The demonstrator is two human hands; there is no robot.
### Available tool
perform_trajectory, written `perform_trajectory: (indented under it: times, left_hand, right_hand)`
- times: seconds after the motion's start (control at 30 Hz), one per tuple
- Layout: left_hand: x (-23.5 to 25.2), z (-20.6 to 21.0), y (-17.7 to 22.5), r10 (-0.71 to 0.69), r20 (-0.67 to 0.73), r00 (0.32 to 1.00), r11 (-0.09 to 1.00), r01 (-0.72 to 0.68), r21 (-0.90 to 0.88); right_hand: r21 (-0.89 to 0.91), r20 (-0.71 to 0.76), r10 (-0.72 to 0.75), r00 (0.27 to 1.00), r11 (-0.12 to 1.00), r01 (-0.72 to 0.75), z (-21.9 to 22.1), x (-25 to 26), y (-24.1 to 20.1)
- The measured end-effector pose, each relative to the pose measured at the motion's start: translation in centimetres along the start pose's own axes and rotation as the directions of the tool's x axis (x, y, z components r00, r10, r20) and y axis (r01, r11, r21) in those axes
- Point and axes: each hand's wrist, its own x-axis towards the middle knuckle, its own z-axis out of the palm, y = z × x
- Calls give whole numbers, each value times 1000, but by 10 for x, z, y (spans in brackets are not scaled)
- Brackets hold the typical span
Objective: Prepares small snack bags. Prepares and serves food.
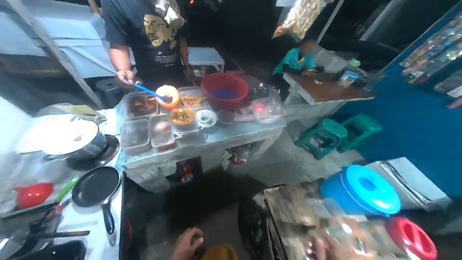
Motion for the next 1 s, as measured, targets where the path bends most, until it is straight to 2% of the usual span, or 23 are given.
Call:
perform_trajectory:
  times: [0.03,0.1,0.2,0.3,0.4,0.47,0.6,0.73,0.8,0.87,0.93,1.0]
  left_hand:
    - [-2,-11,-4,-8,-36,999,1000,8,-11]
    - [1,-36,2,42,-142,989,999,-46,-28]
    - [6,-70,27,124,-312,942,985,-155,-77]
    - [13,-91,33,114,-429,896,976,-183,-122]
    - [14,-101,12,29,-413,910,987,-93,-135]
    - [11,-105,-3,-26,-382,924,992,-25,-127]
    - [18,-106,-20,-165,-348,923,971,89,-223]
    - [69,-115,-16,-219,-341,914,960,140,-243]
    - [106,-127,-1,-225,-365,903,960,141,-243]
    - [148,-142,30,-218,-419,881,963,124,-239]
    - [187,-154,66,-187,-448,874,970,93,-223]
    - [219,-164,99,-108,-375,921,981,38,-190]
  right_hand:
    - [99,41,78,996,992,-82,30,7,-10]
    - [196,109,144,984,967,-163,86,23,-33]
    - [161,299,32,954,983,-84,162,61,-48]
    - [103,533,10,846,992,-77,232,102,-65]
    - [48,666,46,745,993,-104,292,130,-78]
    - [41,706,52,706,993,-115,319,141,-87]
    - [39,767,82,637,984,-173,351,157,-83]
    - [-60,793,201,576,965,-254,367,199,-50]
    - [-124,768,263,583,955,-268,369,237,-32]
    - [-144,711,285,643,954,-262,369,290,-21]
    - [-75,624,298,722,943,-324,367,344,-10]
    - [15,516,365,775,901,-434,366,396,1]
